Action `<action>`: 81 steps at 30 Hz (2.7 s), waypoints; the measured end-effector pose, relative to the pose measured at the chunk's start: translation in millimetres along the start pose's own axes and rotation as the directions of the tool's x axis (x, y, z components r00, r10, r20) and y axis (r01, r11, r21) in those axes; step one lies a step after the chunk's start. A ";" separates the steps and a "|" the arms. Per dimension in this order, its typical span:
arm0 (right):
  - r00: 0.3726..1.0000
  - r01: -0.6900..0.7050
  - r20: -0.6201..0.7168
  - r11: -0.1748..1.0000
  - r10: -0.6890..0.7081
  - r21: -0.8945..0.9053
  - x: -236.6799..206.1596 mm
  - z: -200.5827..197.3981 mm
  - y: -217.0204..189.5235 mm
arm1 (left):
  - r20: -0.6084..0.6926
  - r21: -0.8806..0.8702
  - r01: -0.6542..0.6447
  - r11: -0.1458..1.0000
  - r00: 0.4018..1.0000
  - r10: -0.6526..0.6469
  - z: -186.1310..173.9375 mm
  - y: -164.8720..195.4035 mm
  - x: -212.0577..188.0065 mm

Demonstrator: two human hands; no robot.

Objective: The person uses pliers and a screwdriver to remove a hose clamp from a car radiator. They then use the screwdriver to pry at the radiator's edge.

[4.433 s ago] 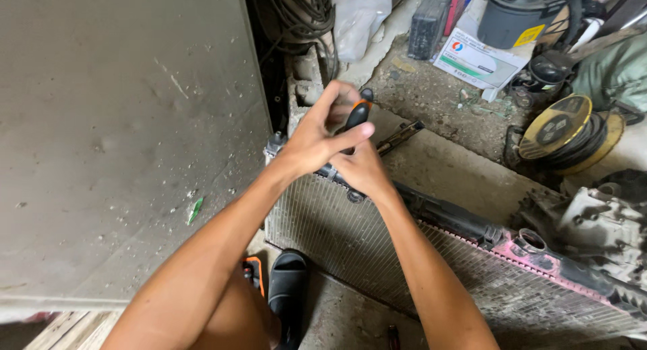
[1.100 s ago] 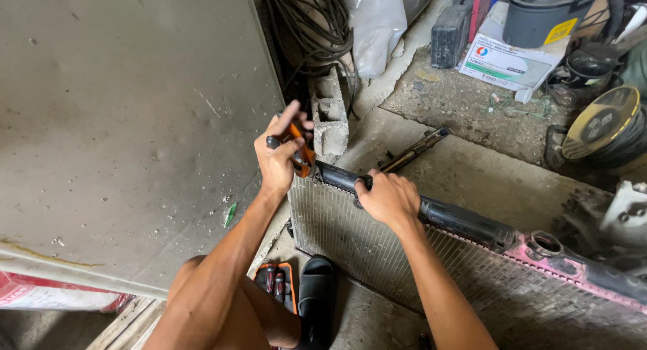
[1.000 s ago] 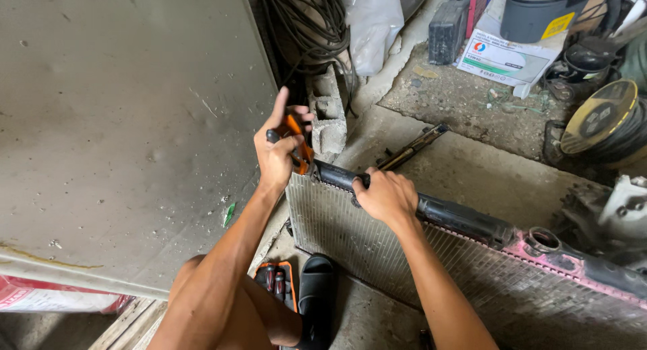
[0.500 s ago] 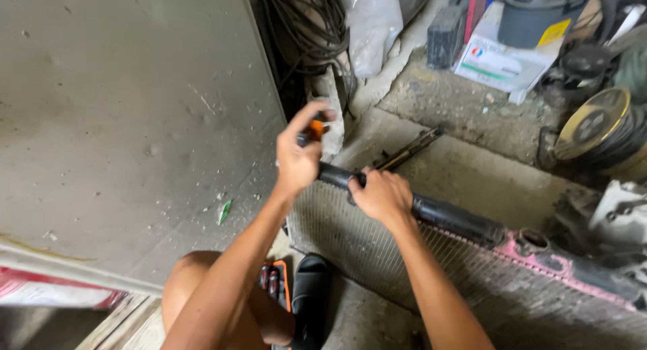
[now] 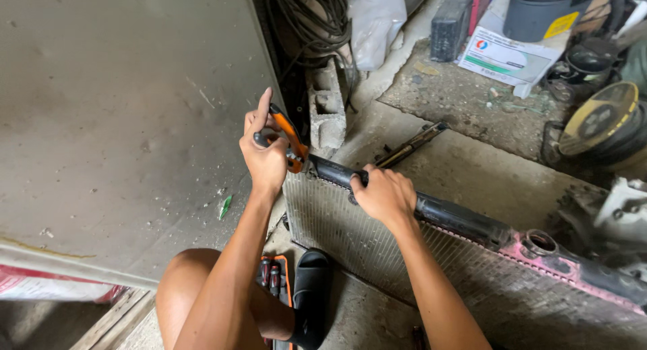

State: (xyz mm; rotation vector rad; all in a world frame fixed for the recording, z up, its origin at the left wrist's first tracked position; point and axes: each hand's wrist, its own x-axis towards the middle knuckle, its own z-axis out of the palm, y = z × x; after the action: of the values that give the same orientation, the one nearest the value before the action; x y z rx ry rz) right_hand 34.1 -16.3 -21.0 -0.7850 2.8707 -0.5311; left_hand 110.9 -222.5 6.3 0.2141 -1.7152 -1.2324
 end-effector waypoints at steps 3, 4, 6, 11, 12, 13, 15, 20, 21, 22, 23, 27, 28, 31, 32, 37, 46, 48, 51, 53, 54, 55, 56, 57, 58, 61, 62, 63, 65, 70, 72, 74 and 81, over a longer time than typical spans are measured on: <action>0.999 -0.020 0.028 1.000 0.020 0.003 2.0 1.6 1.0 | -0.060 -0.061 -0.007 0.998 0.998 0.003 -4.2 3.6 -6.4; 1.000 -0.018 0.021 1.000 0.018 0.003 2.8 2.3 1.5 | -0.072 -0.141 0.069 0.988 0.994 -0.080 -5.3 5.6 -8.9; 1.000 -0.015 0.007 1.000 0.015 -0.001 3.0 4.0 2.7 | -0.059 -0.309 0.180 0.934 0.977 -0.207 -6.9 9.7 -9.4; 0.999 0.021 -0.048 1.000 -0.021 0.003 2.3 6.7 3.5 | 0.029 -0.540 0.215 0.814 0.971 -0.237 -13.6 15.6 -5.0; 0.998 0.026 -0.057 1.000 -0.026 0.001 2.4 6.7 3.2 | 0.036 -0.517 0.204 0.831 0.975 -0.217 -13.5 15.9 -4.9; 0.999 0.014 -0.034 1.000 -0.014 0.002 2.7 6.2 2.9 | 0.044 -0.494 0.193 0.848 0.979 -0.197 -12.2 16.4 -6.4; 1.000 -0.013 0.010 1.000 0.013 0.002 2.7 5.0 2.4 | 0.087 -0.473 0.149 0.868 0.989 -0.122 -6.9 17.8 -11.7; 0.999 0.010 -0.053 1.000 -0.010 0.008 -1.4 2.5 1.8 | 0.232 -0.401 -0.006 0.916 0.967 0.107 11.4 26.6 -37.2; 0.998 0.018 -0.061 1.000 -0.018 0.009 -1.7 1.9 1.4 | 0.220 -0.388 -0.007 0.922 0.970 0.100 14.7 28.2 -41.0; 1.000 0.000 -0.026 1.000 0.000 0.010 -2.0 1.5 0.8 | 0.207 -0.375 -0.009 0.927 0.974 0.092 17.2 29.5 -43.5; 1.000 -0.020 0.009 1.000 0.020 0.013 -2.2 1.1 0.4 | 0.195 -0.362 -0.010 0.932 0.977 0.086 18.2 30.3 -43.9; 1.000 -0.003 -0.015 1.000 0.003 0.000 -1.6 -0.1 -0.5 | 0.094 -0.398 0.046 0.916 0.996 -0.009 17.3 29.0 -35.7; 1.000 -0.018 -0.003 1.000 0.018 0.002 -1.5 -0.1 -0.6 | 0.103 -0.411 0.043 0.911 0.995 0.000 17.0 28.5 -35.1; 1.000 -0.022 -0.011 1.000 0.022 0.007 -1.4 -0.1 -0.2 | 0.142 -0.416 0.053 0.908 0.990 0.007 16.8 27.4 -34.9; 0.999 -0.005 -0.038 1.000 0.006 0.016 -1.3 -0.3 0.1 | 0.163 -0.410 0.069 0.909 0.987 -0.001 16.5 27.5 -36.0; 0.999 -0.029 0.018 0.999 0.029 0.021 -1.6 -1.0 -1.1 | 0.201 -0.298 0.075 0.952 0.980 -0.015 15.9 27.3 -31.5; 1.000 -0.011 -0.006 0.999 0.011 0.038 -1.3 0.0 -0.2 | 0.243 -0.415 0.135 0.900 0.969 -0.033 23.4 15.8 -21.1; 0.998 -0.049 0.035 0.998 0.047 0.047 -1.8 0.2 -0.7 | 0.224 -0.416 0.152 0.896 0.973 -0.061 24.1 13.3 -15.1; 0.998 0.023 -0.058 1.000 -0.023 0.006 -5.4 0.7 -1.3 | 0.199 -0.357 0.241 0.903 0.964 -0.179 25.6 11.6 -11.5; 1.000 -0.011 0.004 1.000 0.011 0.022 -6.6 0.6 -2.0 | 0.167 -0.312 0.208 0.927 0.973 -0.163 30.8 10.5 -6.3; 0.999 -0.030 0.035 0.999 0.029 0.029 -7.0 0.5 -2.1 | 0.152 -0.296 0.219 0.930 0.972 -0.180 33.3 9.8 -3.9; 0.999 -0.029 0.028 0.999 0.028 0.030 -7.7 0.6 -2.3 | 0.137 -0.280 0.230 0.932 0.970 -0.199 35.6 9.3 -1.6; 0.999 -0.026 0.018 0.999 0.026 0.031 -8.3 0.8 -2.6 | 0.121 -0.266 0.240 0.934 0.969 -0.215 38.0 8.6 0.5; 1.000 -0.022 0.006 0.999 0.021 0.031 -8.1 0.6 -2.7 | 0.112 -0.241 0.237 0.941 0.970 -0.216 41.1 8.0 2.8; 1.000 -0.023 0.003 0.999 0.023 0.026 -7.2 0.0 -2.7 | 0.103 -0.216 0.233 0.948 0.971 -0.215 44.3 7.4 5.0; 1.000 -0.016 -0.010 1.000 0.017 0.022 -6.7 -0.7 -1.5 | 0.083 -0.200 0.181 0.963 0.982 -0.167 47.3 5.8 1.1; 0.999 0.000 -0.032 1.000 0.001 0.024 -5.1 -2.0 -0.2 | 0.074 -0.207 0.151 0.967 0.988 -0.138 46.9 5.2 -0.6; 0.998 0.015 -0.056 0.999 -0.013 0.030 -3.5 -2.7 0.3 | 0.060 -0.201 0.144 0.969 0.989 -0.135 45.0 4.5 -3.2; 0.997 -0.051 0.053 0.997 0.048 0.050 0.0 -3.9 1.7 | 0.038 -0.191 0.132 0.973 0.991 -0.127 40.3 3.1 -10.8; 0.999 -0.003 -0.032 0.999 0.005 0.049 1.0 -2.8 4.6 | 0.000 -0.301 0.014 0.953 1.000 -0.015 27.4 0.1 -27.4; 1.000 -0.015 -0.014 0.999 0.016 0.040 0.6 -2.4 4.5 | 0.020 -0.313 0.031 0.949 0.999 -0.026 25.2 1.0 -26.6; 1.000 -0.029 0.003 0.998 0.029 0.047 -0.1 -2.5 4.1 | 0.090 -0.315 0.087 0.945 0.994 -0.061 24.8 3.8 -24.1; 0.999 -0.014 -0.039 1.000 0.015 0.009 -3.4 -4.0 3.4 | 0.139 -0.246 -0.011 0.969 0.989 0.046 24.1 14.1 -13.4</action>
State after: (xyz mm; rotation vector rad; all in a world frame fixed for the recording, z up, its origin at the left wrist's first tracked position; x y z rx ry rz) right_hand 34.5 -10.6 -18.4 -0.7605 2.9048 -0.5626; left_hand 104.2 -192.4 9.3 -0.0484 -1.6621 -1.4530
